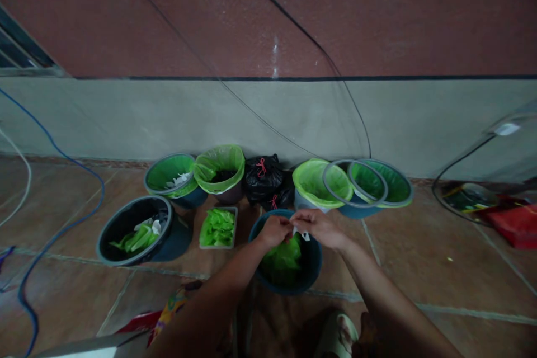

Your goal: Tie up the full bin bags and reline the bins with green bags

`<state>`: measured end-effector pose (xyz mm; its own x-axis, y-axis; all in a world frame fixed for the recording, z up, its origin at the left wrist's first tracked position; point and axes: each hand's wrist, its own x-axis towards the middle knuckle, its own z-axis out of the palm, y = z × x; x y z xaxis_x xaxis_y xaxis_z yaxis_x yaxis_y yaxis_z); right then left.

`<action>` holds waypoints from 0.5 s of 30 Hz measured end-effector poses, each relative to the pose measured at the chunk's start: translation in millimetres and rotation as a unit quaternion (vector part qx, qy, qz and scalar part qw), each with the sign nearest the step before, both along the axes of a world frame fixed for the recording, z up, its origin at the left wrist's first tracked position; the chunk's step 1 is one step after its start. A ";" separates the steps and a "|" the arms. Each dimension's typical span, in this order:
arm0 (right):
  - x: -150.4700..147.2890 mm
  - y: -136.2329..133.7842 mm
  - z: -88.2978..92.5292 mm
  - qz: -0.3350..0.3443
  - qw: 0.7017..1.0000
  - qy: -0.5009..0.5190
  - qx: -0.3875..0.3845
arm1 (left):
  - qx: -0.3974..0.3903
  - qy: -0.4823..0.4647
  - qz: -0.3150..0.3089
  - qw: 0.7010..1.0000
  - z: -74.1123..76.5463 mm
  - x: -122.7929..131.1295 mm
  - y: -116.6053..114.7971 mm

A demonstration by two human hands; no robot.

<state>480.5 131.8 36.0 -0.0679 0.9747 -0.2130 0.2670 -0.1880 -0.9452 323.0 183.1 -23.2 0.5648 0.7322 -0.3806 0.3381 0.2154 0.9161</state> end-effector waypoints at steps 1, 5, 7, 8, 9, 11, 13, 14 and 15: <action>-1.9 1.1 1.2 -0.006 1.000 0.018 -0.001 | 0.008 -0.005 -0.019 1.000 1.7 -0.3 -0.6; -3.4 3.4 -2.6 -0.052 0.995 0.076 -0.024 | 0.026 -0.032 -0.109 0.993 10.7 -2.8 -1.8; -3.7 3.4 -6.3 -0.059 0.994 0.089 -0.023 | 0.027 -0.052 -0.146 0.988 12.1 -3.6 -1.9; -4.0 3.5 -7.9 -0.059 0.994 0.091 -0.019 | 0.031 -0.057 -0.154 0.986 11.4 -3.7 -1.9; -4.2 3.8 -9.5 -0.061 0.994 0.089 -0.014 | 0.038 -0.053 -0.155 0.986 10.0 -3.6 -1.9; -3.4 4.9 -12.7 -0.079 0.995 0.068 0.005 | 0.047 -0.023 -0.135 0.989 6.1 -3.0 -2.3; -0.9 5.9 -16.8 -0.108 0.993 0.015 0.037 | 0.042 0.008 -0.103 0.994 2.4 -2.2 -3.0; 0.7 5.9 -19.2 -0.114 0.992 -0.020 0.049 | 0.038 0.011 -0.092 0.995 0.8 -1.9 -3.2; 2.2 5.3 -21.6 -0.107 0.991 -0.054 0.055 | 0.034 0.005 -0.084 0.996 -0.5 -1.7 -3.2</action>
<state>482.7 137.1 14.4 0.1610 0.9818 -0.1003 0.3331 -0.1498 -0.9309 321.3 179.9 -23.6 0.6773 0.6523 -0.3403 0.3741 0.0929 0.9227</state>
